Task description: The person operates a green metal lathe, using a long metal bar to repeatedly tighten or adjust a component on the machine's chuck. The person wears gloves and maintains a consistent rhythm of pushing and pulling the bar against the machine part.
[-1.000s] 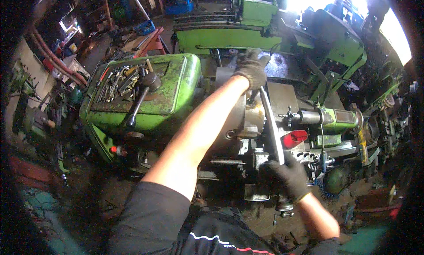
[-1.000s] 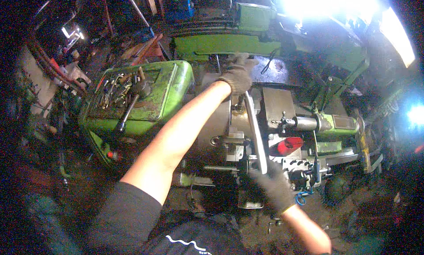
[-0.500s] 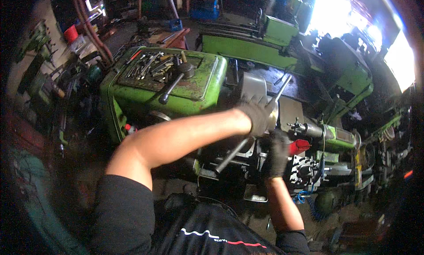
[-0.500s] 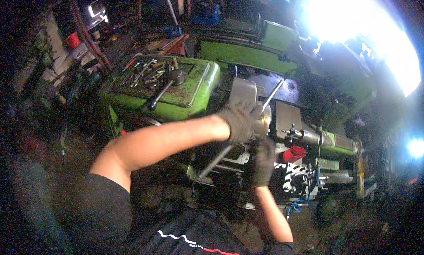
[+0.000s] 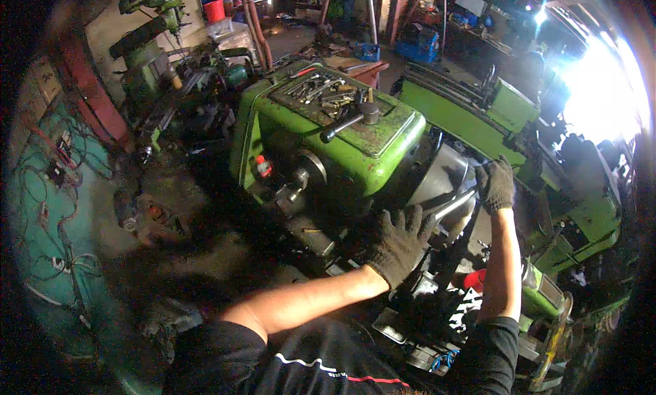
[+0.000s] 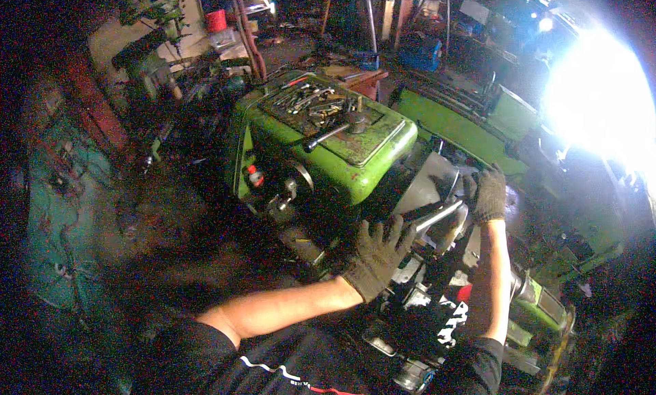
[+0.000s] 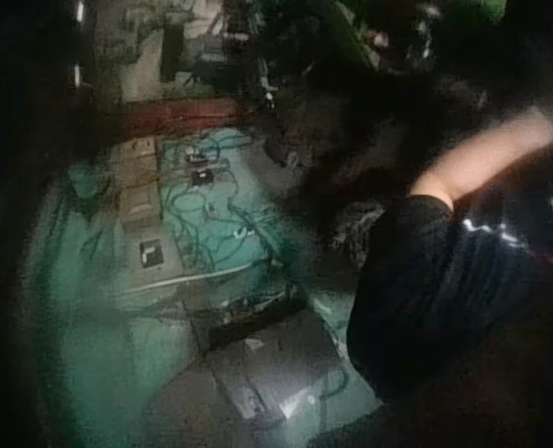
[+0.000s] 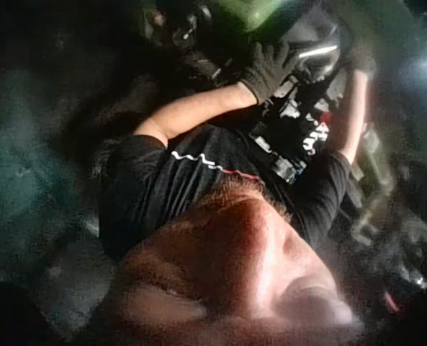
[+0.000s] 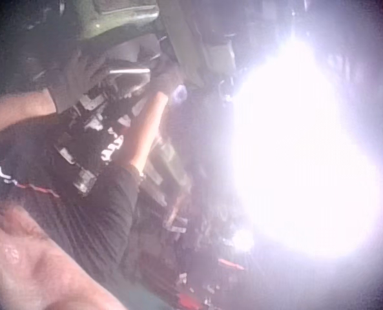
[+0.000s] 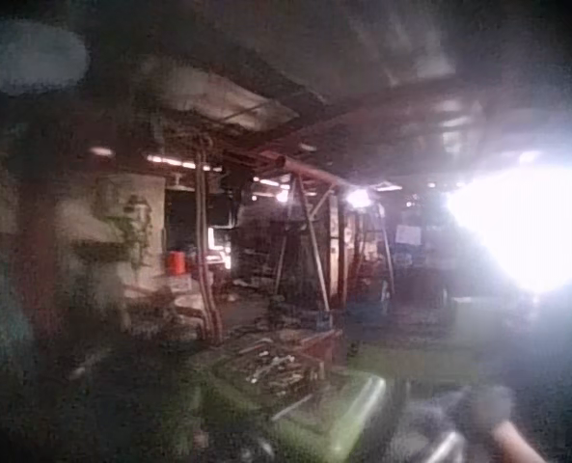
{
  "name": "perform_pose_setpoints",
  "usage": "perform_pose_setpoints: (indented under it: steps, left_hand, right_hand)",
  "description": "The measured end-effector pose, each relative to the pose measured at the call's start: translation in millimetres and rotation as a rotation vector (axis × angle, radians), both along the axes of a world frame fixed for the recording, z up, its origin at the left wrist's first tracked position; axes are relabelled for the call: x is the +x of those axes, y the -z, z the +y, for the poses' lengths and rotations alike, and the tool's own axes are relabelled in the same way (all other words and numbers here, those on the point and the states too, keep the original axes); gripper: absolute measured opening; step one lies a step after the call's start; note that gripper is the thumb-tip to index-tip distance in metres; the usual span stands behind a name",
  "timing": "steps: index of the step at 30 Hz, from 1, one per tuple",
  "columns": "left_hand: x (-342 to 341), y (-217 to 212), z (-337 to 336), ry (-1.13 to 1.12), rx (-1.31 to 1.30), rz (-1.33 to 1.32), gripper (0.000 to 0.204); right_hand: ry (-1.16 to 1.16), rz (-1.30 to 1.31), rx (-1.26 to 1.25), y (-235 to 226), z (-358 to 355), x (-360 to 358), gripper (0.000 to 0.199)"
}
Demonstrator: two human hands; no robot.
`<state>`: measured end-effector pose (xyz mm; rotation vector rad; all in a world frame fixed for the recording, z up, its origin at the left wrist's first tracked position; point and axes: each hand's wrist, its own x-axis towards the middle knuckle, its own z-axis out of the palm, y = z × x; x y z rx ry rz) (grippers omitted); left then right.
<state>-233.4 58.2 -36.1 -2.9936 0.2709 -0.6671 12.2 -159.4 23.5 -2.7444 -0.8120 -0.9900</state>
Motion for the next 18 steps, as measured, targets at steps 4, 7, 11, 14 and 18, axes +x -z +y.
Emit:
perform_pose_setpoints:
  steps: [4, 7, 11, 14, 18]
  left_hand:
    - [2.7, 13.2, -17.1, -0.051, 0.089, -0.147, 0.065]
    - [16.7, 3.1, 1.3, 0.014, 0.117, -0.213, 0.066]
    - [32.3, -4.2, 6.0, 0.051, 0.063, -0.157, 0.071]
    - [59.7, 0.2, 35.2, 0.046, 0.04, -0.087, 0.073]
    - [111.4, 2.8, 76.6, 0.211, -0.102, -0.16, 0.062]
  right_hand:
    - [0.136, 0.28, -0.128, -21.3, -1.6, 19.5, 0.048]
    - [0.075, 0.38, 0.038, -29.5, -3.5, 16.0, 0.052]
    - [0.21, 0.45, -0.014, -10.1, -31.9, 38.3, 0.052]
    - [0.3, 0.511, -0.05, -23.8, -25.6, 12.8, 0.066]
    - [0.394, 0.47, -0.096, -21.9, -35.6, -17.0, 0.079]
